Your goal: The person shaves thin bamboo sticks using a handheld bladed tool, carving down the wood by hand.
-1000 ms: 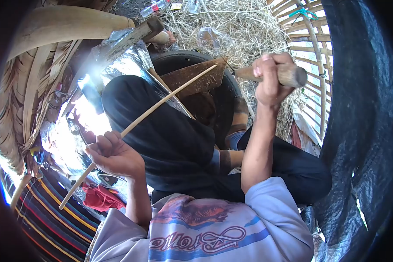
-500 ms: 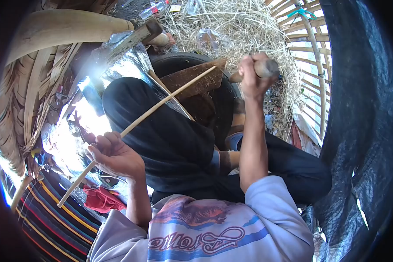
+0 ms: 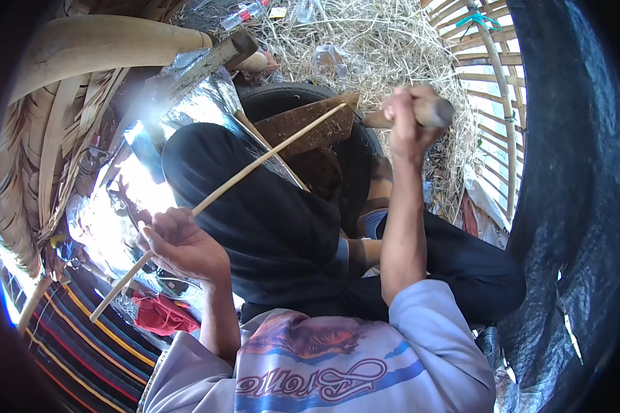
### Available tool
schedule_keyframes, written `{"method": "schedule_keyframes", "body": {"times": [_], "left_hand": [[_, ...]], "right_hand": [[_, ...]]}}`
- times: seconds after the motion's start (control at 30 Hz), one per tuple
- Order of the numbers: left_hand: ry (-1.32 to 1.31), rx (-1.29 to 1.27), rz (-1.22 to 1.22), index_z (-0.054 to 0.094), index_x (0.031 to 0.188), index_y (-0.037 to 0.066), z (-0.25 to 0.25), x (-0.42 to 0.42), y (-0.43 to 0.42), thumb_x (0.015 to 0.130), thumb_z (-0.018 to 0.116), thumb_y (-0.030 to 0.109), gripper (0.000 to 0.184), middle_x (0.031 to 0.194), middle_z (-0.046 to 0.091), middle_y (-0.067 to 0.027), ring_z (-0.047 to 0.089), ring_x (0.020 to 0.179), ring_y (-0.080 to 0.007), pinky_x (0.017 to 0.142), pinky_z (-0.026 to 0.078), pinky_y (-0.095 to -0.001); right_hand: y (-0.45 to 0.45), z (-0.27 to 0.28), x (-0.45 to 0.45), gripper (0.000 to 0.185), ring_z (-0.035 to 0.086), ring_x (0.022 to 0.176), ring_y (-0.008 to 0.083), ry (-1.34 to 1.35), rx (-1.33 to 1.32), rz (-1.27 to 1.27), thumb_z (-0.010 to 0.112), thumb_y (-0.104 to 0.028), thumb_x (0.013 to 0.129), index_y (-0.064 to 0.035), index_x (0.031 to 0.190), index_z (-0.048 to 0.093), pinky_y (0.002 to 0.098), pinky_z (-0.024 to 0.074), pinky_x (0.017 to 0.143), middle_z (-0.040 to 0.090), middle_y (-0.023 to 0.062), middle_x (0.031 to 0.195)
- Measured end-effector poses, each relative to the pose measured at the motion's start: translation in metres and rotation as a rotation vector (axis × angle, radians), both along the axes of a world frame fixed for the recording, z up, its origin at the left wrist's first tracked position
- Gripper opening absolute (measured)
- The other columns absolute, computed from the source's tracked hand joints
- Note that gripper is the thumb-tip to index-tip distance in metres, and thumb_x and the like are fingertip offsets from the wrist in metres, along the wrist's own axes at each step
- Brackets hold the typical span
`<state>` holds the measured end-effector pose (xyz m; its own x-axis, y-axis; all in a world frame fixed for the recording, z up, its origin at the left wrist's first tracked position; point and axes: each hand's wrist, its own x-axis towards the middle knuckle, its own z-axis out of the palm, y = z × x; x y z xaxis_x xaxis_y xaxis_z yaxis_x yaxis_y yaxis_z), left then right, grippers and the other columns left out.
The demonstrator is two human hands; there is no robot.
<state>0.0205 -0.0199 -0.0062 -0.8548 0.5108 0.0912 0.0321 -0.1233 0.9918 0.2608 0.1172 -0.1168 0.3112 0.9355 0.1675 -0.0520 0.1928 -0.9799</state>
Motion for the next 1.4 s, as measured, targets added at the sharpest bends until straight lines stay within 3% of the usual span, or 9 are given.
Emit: {"method": "schedule_keyframes", "body": {"times": [0.07,0.27,0.53,0.67,0.9,1.07,1.27,1.33,1.4], "left_hand": [[-0.027,-0.003,0.019,0.033,0.077,0.011,-0.002,0.000,-0.005,0.099,0.041,0.021,0.025,0.063,0.024,0.0012,0.027,0.056,-0.0096,0.055,0.029,-0.0270],[0.103,-0.014,-0.075,0.029,0.075,0.012,-0.001,0.004,0.001,0.097,0.044,0.014,0.026,0.059,0.030,-0.0002,0.028,0.055,-0.0093,0.056,0.034,-0.0265],[0.140,-0.061,-0.072,0.030,0.079,0.012,-0.002,0.000,0.000,0.095,0.046,0.009,0.023,0.057,0.033,-0.0010,0.030,0.056,-0.0091,0.057,0.034,-0.0261],[0.097,-0.014,-0.078,0.034,0.076,0.013,0.001,0.002,0.004,0.091,0.051,0.004,0.024,0.061,0.037,0.0006,0.035,0.056,-0.0073,0.058,0.040,-0.0265],[0.085,-0.043,-0.025,0.036,0.079,0.012,-0.001,0.001,0.000,0.090,0.052,0.004,0.021,0.061,0.041,-0.0007,0.040,0.057,-0.0080,0.062,0.044,-0.0273],[0.121,-0.094,-0.032,0.029,0.085,0.012,-0.001,0.000,0.001,0.093,0.047,0.006,0.021,0.060,0.037,-0.0023,0.034,0.058,-0.0093,0.062,0.039,-0.0264],[0.092,-0.053,-0.004,0.036,0.081,0.012,-0.001,0.001,0.001,0.089,0.052,0.003,0.020,0.062,0.044,-0.0020,0.042,0.058,-0.0084,0.063,0.045,-0.0278],[0.091,-0.049,-0.020,0.036,0.082,0.011,-0.002,-0.002,0.000,0.089,0.052,0.003,0.019,0.063,0.046,-0.0030,0.044,0.058,-0.0087,0.062,0.043,-0.0273],[0.075,0.013,-0.096,0.037,0.082,0.011,-0.002,-0.004,-0.001,0.089,0.052,0.002,0.019,0.064,0.049,-0.0040,0.046,0.059,-0.0089,0.061,0.042,-0.0267]], "right_hand": [[0.006,0.027,-0.004,0.023,0.049,0.041,0.0068,0.253,0.099,-0.017,0.061,0.000,0.078,-0.0043,0.057,0.051,0.0219,0.0381,0.039,0.055,0.0048,0.051],[0.006,-0.021,-0.002,0.021,0.050,0.040,0.0075,-0.050,0.076,-0.008,0.062,-0.001,0.075,-0.0046,0.057,0.052,0.0210,0.0383,0.038,0.053,0.0027,0.048],[0.015,0.023,0.000,0.021,0.052,0.042,0.0072,0.210,0.171,-0.013,0.059,0.000,0.078,-0.0038,0.058,0.052,0.0215,0.0400,0.038,0.054,0.0034,0.049],[0.013,-0.017,-0.003,0.020,0.052,0.043,0.0067,-0.073,0.070,0.022,0.059,0.000,0.076,-0.0049,0.058,0.053,0.0216,0.0394,0.038,0.053,0.0020,0.049],[0.013,0.026,-0.002,0.020,0.051,0.041,0.0084,0.299,0.177,-0.014,0.058,0.000,0.080,-0.0047,0.062,0.050,0.0218,0.0395,0.038,0.053,0.0037,0.050],[0.002,-0.015,-0.003,0.016,0.051,0.042,0.0069,0.088,0.039,-0.014,0.060,-0.003,0.078,-0.0041,0.064,0.053,0.0217,0.0403,0.039,0.053,0.0031,0.049],[0.010,0.044,-0.003,0.020,0.048,0.043,0.0073,0.297,0.170,-0.001,0.059,-0.003,0.080,-0.0032,0.061,0.050,0.0226,0.0392,0.041,0.052,0.0025,0.051],[0.004,-0.009,-0.004,0.022,0.048,0.045,0.0063,-0.186,0.098,-0.039,0.060,-0.001,0.077,-0.0043,0.058,0.049,0.0221,0.0375,0.042,0.051,0.0012,0.052],[0.008,-0.030,-0.008,0.023,0.045,0.043,0.0056,-0.096,0.100,-0.014,0.061,0.000,0.074,-0.0062,0.056,0.049,0.0223,0.0332,0.039,0.050,-0.0009,0.051]]}}
